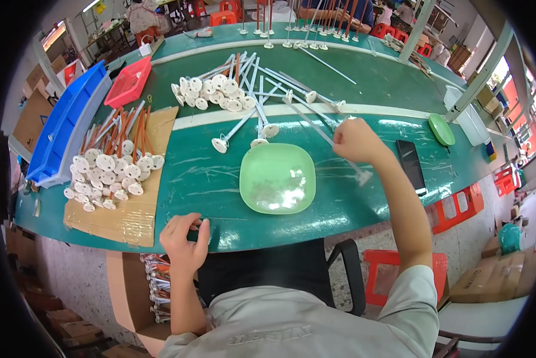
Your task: Manually attaching circular plastic bases to rigid LED strips at an assembly workbench.
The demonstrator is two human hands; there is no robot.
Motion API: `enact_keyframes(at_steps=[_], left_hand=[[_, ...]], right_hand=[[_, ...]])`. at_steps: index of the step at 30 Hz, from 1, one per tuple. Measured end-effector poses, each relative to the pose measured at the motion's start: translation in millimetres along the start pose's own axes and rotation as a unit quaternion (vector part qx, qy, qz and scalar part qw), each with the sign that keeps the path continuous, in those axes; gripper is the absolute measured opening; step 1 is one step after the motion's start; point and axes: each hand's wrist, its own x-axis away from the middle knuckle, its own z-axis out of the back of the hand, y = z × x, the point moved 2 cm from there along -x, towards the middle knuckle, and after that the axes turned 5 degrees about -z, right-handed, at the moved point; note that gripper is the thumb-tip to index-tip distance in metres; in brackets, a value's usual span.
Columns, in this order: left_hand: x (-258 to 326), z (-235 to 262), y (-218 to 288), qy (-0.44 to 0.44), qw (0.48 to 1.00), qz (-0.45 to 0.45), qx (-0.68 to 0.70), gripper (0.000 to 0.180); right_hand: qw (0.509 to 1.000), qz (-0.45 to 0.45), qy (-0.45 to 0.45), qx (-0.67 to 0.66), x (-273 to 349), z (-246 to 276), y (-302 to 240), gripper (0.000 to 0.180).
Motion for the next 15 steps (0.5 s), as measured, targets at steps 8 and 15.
enact_keyframes(at_steps=[8, 15], left_hand=[[17, -19, 56, -0.096, 0.952, 0.054, 0.284, 0.017], [44, -51, 99, -0.3, 0.836, 0.051, 0.456, 0.048]], right_hand=[[0.777, -0.107, 0.013, -0.621, 153, -12, -53, 0.008], [0.631, -0.068, 0.073, -0.769, 175, -49, -118, 0.013]])
